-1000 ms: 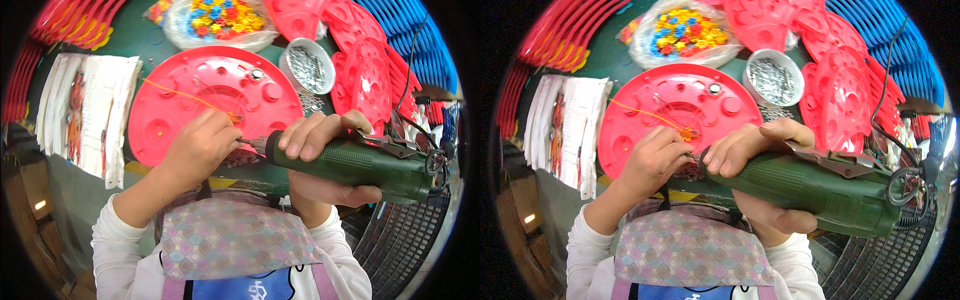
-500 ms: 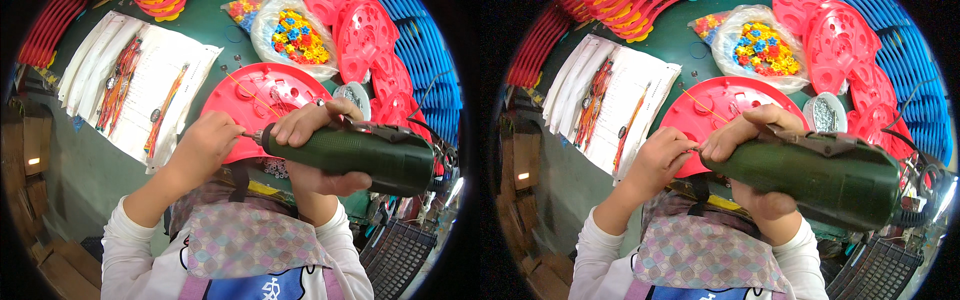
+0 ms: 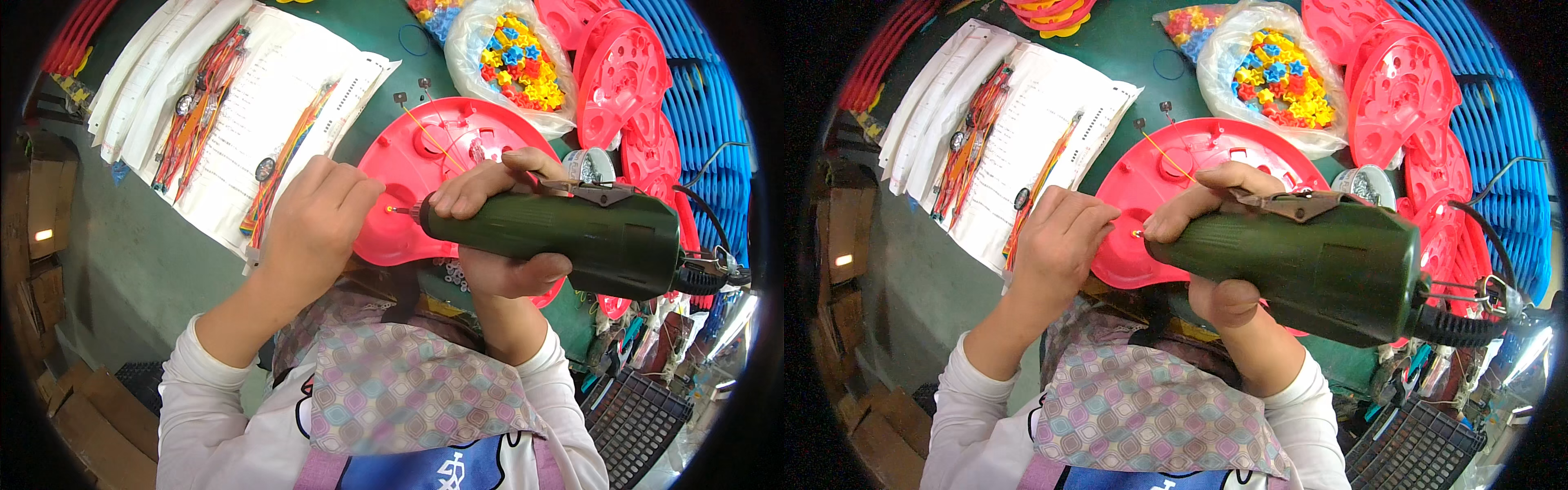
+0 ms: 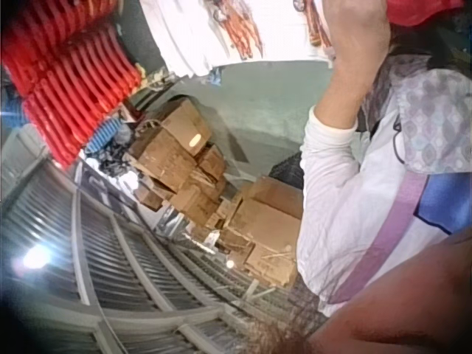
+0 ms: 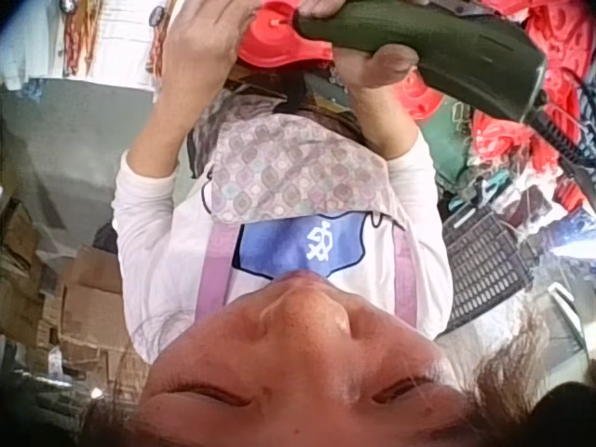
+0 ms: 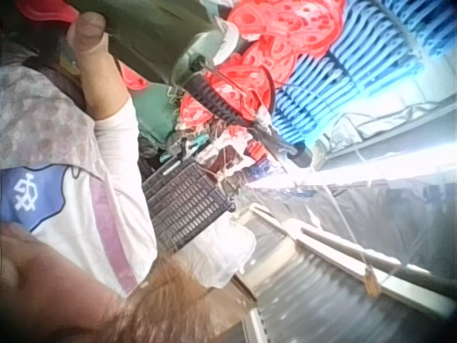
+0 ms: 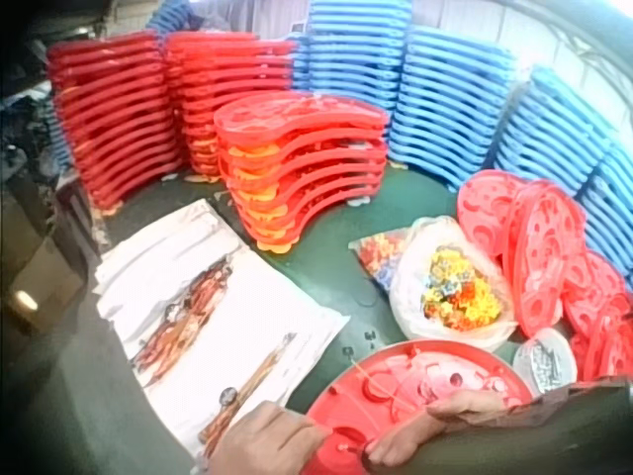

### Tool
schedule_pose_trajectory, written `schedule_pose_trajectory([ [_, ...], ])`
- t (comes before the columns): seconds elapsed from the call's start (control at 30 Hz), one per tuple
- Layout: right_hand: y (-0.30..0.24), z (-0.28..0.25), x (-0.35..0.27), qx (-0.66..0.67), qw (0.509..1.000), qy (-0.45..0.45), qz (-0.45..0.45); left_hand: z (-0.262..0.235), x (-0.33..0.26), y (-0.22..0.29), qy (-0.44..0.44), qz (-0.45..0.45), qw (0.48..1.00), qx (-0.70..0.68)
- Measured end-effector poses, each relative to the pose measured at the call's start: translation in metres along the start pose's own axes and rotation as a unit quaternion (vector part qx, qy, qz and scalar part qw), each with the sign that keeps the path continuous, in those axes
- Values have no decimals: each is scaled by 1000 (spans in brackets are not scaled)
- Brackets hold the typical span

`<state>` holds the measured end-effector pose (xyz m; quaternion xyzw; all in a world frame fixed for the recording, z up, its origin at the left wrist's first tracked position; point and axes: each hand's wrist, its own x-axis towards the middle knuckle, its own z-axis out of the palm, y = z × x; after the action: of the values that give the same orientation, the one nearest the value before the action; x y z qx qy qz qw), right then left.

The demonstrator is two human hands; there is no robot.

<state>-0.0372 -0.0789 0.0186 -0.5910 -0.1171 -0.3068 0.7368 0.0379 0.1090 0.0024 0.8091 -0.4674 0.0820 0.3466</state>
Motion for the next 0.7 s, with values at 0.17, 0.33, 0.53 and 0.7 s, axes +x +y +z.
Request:
schedule_pose_trajectory([
  [0.17, -8, 11, -5, -87, 993, 47, 69, 3, -1, 0, 2, -9, 1000, -7],
  [0.33, -15, 12, -7, -116, 989, 42, 85, 3, -1, 1, 6, -9, 1000, -2],
  [0.53, -7, 4, -3, -36, 999, -19, -25, 3, -1, -3, -5, -18, 999, -40],
  [0.7, -30, 10, 3, 7, 1000, -12, 23, 0, 0, -6, -16, -26, 997, -73],
])
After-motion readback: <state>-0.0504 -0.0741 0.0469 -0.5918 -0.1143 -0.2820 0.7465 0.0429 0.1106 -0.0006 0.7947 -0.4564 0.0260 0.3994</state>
